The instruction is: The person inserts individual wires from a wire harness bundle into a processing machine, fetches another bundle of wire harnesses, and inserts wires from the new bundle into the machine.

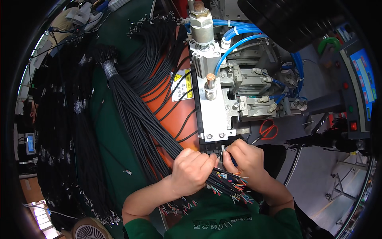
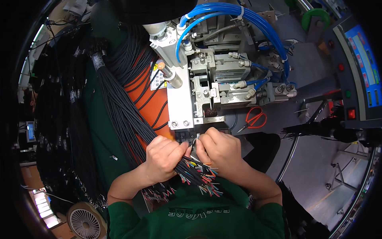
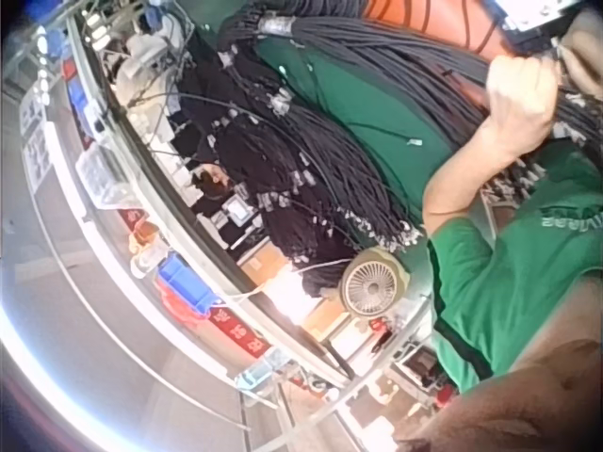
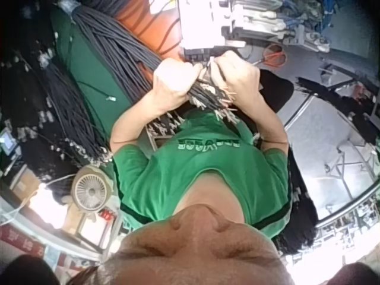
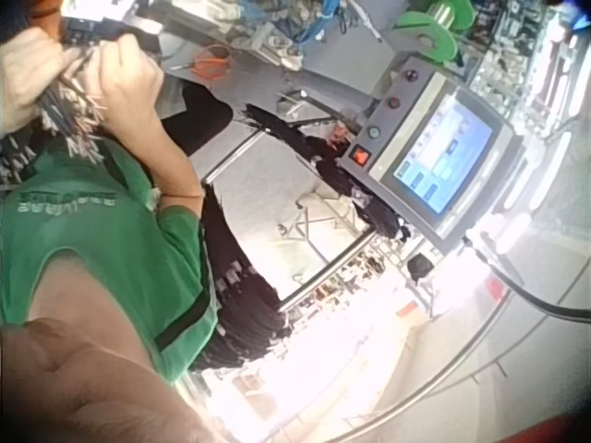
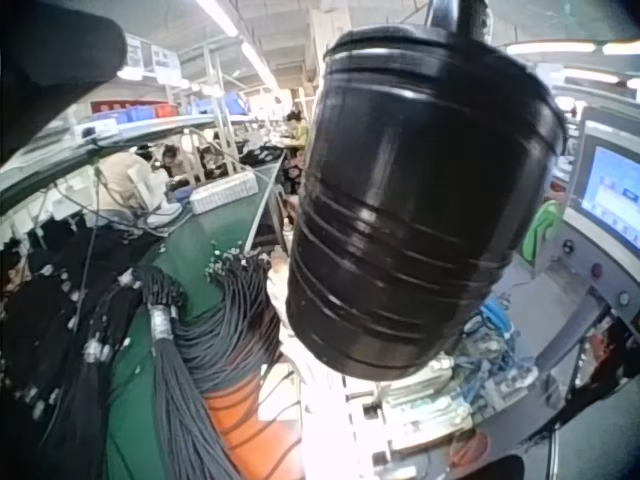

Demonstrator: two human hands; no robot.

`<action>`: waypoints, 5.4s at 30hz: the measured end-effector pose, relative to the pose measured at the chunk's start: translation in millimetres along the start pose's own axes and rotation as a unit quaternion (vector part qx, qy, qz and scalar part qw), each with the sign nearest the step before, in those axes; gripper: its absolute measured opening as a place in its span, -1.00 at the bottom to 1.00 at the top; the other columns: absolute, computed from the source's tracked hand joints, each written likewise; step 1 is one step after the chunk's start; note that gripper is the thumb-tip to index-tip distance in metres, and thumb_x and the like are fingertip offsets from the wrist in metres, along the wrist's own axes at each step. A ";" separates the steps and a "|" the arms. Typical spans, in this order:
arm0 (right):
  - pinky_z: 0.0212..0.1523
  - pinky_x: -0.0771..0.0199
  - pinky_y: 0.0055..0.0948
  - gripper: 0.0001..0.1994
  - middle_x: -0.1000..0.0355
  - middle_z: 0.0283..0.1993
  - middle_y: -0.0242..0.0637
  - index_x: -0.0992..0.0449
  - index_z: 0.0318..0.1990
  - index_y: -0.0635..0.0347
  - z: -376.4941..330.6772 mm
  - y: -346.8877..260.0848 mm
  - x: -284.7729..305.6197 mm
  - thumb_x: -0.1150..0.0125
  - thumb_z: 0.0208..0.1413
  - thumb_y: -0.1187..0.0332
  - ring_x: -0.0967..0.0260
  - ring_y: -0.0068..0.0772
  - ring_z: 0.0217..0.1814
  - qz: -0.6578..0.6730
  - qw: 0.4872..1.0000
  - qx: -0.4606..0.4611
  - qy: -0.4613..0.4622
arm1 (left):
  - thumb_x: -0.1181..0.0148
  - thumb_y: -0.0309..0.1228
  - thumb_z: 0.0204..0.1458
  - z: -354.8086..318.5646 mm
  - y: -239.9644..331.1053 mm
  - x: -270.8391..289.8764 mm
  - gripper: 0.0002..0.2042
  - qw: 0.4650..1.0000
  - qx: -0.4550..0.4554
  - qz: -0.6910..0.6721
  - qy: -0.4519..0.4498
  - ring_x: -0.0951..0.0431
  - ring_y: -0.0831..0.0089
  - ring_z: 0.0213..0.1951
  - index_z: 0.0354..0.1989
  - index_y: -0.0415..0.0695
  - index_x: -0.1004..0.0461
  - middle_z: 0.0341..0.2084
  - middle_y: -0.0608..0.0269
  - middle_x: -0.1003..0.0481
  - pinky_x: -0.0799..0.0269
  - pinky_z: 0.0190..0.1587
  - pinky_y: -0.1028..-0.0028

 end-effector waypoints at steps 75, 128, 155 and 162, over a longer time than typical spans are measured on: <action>-0.30 -0.44 -0.60 -0.81 -0.38 -0.13 -0.21 -0.47 -0.12 0.40 -33.4 20.4 -15.6 -0.07 0.10 0.67 -0.42 -0.57 -0.31 0.467 0.866 -0.180 0.015 | -0.38 -0.44 -0.24 0.6 -14.0 17.7 -0.64 0.986 0.009 -0.164 -0.017 -0.49 0.27 -0.58 -0.20 -0.22 -0.49 -0.57 0.20 -0.49 -0.33 -0.51 0.37; -0.50 -0.36 -0.69 -0.81 -0.52 -0.27 -0.21 -0.55 -0.12 0.37 -16.4 35.0 -33.3 -0.17 0.11 0.58 -0.48 -0.55 -0.41 0.574 0.777 -0.229 -0.117 | -0.32 -0.47 -0.24 6.7 -15.0 5.2 -0.79 0.974 -0.011 -0.223 0.026 -0.48 0.38 -0.62 -0.40 -0.20 -0.46 -0.63 0.27 -0.47 -0.19 -0.56 0.45; -0.57 -0.38 -0.33 -0.94 -0.38 -0.44 -0.26 -0.44 -0.39 0.24 -7.3 15.6 -8.4 -0.19 -0.05 0.52 -0.41 -0.21 -0.54 0.012 0.999 -0.035 -0.014 | -0.11 -0.50 -0.21 9.8 1.8 -7.4 -0.54 0.997 0.016 0.000 -0.075 -0.38 0.32 -0.44 -0.02 -0.32 -0.45 -0.44 0.21 -0.32 -0.31 -0.36 0.38; -0.57 -0.37 -0.35 -0.93 -0.37 -0.44 -0.26 -0.47 -0.37 0.24 -3.8 17.2 -7.1 -0.21 -0.05 0.50 -0.40 -0.24 -0.56 0.011 1.000 -0.022 -0.003 | -0.09 -0.48 -0.17 13.3 11.0 -12.4 -0.59 0.994 -0.039 0.039 -0.094 -0.36 0.37 -0.44 -0.05 -0.32 -0.46 -0.45 0.24 -0.30 -0.29 -0.37 0.42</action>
Point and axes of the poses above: each hand's wrist, its own z-axis towards the middle knuckle, its own x-axis out of the back of the hand, y = z × x, the point moved 9 cm from there along z, towards the middle knuckle
